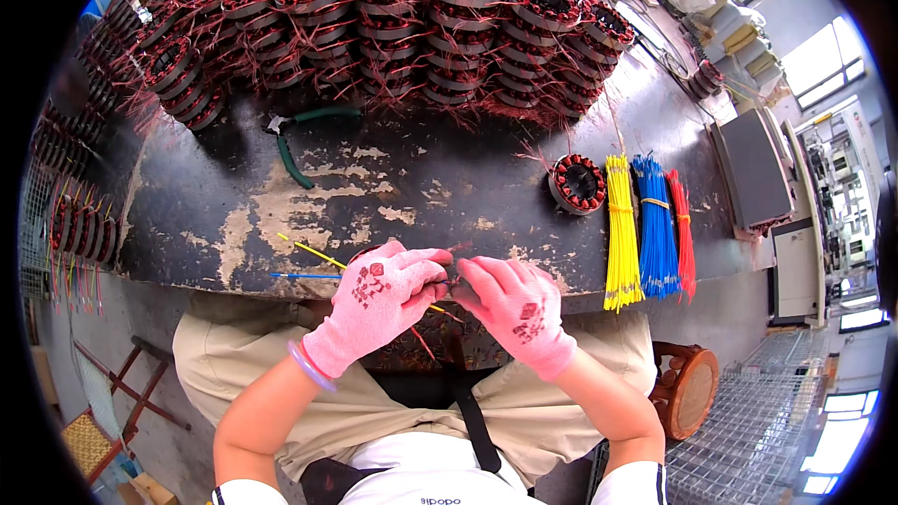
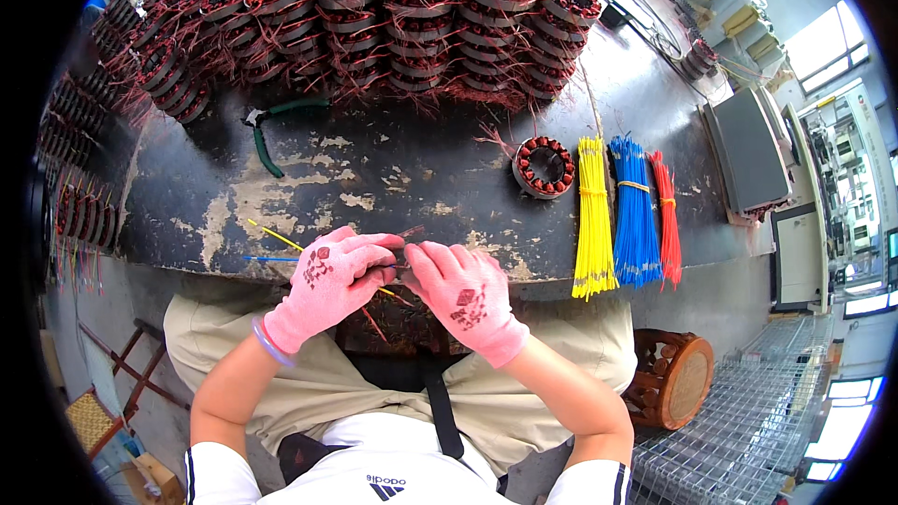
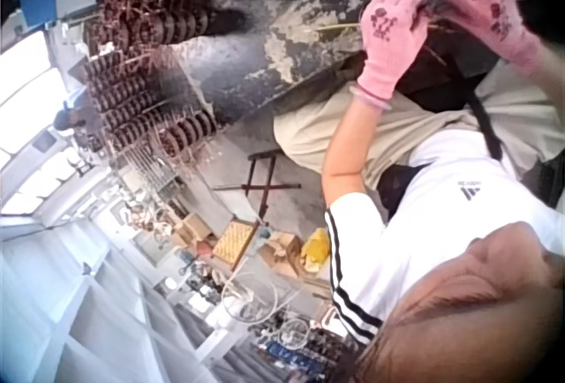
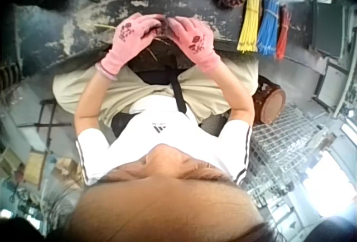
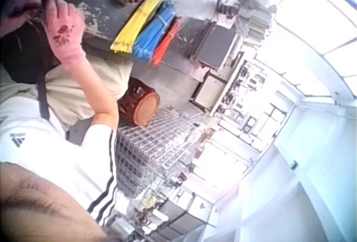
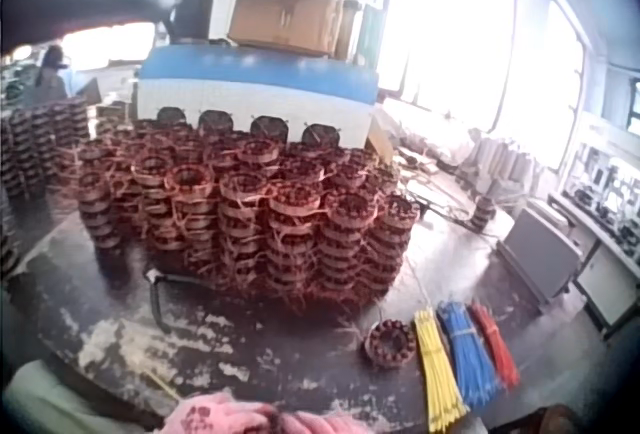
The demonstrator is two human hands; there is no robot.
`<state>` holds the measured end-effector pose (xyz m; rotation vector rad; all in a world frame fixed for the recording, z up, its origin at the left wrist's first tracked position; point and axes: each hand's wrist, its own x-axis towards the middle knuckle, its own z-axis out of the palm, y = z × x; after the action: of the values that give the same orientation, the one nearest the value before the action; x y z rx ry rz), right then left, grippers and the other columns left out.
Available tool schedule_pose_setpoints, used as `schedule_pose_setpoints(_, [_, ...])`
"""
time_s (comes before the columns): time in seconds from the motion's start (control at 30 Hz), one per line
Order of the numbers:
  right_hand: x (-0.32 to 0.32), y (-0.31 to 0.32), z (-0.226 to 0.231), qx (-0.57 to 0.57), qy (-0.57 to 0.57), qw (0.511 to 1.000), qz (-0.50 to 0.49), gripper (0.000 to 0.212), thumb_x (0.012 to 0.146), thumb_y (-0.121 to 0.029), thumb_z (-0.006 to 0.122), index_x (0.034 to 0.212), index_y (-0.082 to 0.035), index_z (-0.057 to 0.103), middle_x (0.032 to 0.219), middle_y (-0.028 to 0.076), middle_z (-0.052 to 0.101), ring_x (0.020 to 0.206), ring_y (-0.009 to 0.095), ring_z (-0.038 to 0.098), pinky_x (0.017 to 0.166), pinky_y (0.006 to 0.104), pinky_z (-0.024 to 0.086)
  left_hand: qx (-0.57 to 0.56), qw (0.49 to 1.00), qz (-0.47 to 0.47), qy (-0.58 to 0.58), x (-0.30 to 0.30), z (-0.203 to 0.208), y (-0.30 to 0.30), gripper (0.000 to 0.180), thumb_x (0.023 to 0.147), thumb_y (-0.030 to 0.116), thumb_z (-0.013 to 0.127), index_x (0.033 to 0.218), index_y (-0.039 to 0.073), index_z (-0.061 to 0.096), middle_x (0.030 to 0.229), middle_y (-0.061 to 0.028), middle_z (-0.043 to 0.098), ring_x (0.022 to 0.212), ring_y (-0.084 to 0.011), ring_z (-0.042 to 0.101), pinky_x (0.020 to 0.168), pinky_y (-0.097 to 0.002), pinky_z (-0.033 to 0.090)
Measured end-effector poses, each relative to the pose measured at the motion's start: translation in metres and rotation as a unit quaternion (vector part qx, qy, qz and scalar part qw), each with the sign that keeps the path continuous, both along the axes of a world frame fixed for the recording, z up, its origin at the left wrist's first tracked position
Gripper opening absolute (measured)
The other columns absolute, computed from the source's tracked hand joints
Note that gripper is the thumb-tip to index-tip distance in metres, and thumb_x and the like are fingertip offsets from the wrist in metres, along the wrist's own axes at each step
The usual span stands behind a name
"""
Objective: The person secures wires to an electric motor stator using plastic zip ties, tightening them by hand and trimming the ends with wire cutters.
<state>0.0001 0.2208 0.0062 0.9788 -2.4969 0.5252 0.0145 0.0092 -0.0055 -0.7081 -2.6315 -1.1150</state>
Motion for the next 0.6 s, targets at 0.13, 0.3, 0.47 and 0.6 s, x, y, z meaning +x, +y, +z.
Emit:
schedule_pose_setpoints(0.13, [0.002,-0.003,0.001,-0.098,-0.454,0.883,-0.07,0.018,0.089,-0.018,0.073,0.104,-0.008,0.068,0.084,0.006,0.069,0.074,0.018,0.066,0.067,0.0315,0.05,-0.01,1.0,0.004,-0.005,0.001,0.0,0.0,0.015,0.078,0.013,0.075,0.093,0.011,0.072,0.114,-0.0017,0.073,0.081,-0.0256,0.063,0.074,-0.0397,0.055])
schedule_pose_setpoints(0.3, [-0.004,0.01,-0.006,-0.295,-0.646,0.703,-0.021,0.016,0.095,-0.019,0.065,0.103,-0.005,0.066,0.092,0.012,0.068,0.077,0.021,0.064,0.069,0.0321,0.049,-0.005,1.0,0.0,0.004,0.001,0.0,-0.001,0.016,0.079,0.013,0.075,0.094,0.01,0.072,0.113,-0.0024,0.073,0.081,-0.0256,0.064,0.074,-0.0393,0.055])
schedule_pose_setpoints(0.47, [-0.007,0.008,0.01,0.067,-0.16,0.984,0.052,0.018,0.089,-0.014,0.069,0.105,-0.007,0.065,0.094,0.009,0.065,0.084,0.028,0.065,0.073,0.04,0.052,-0.001,1.0,0.001,-0.003,-0.001,0.001,-0.001,0.016,0.079,0.013,0.076,0.093,0.01,0.072,0.112,-0.0036,0.074,0.081,-0.0259,0.064,0.074,-0.039,0.055])
schedule_pose_setpoints(0.6, [-0.012,0.008,-0.009,-0.008,-0.198,0.977,0.076,0.021,0.089,-0.018,0.07,0.105,-0.007,0.064,0.091,0.005,0.067,0.074,0.023,0.063,0.065,0.0356,0.05,0.004,1.0,-0.001,-0.002,0.0,-0.001,-0.001,0.015,0.079,0.013,0.076,0.093,0.01,0.072,0.113,-0.0027,0.074,0.081,-0.0257,0.064,0.075,-0.0389,0.055])
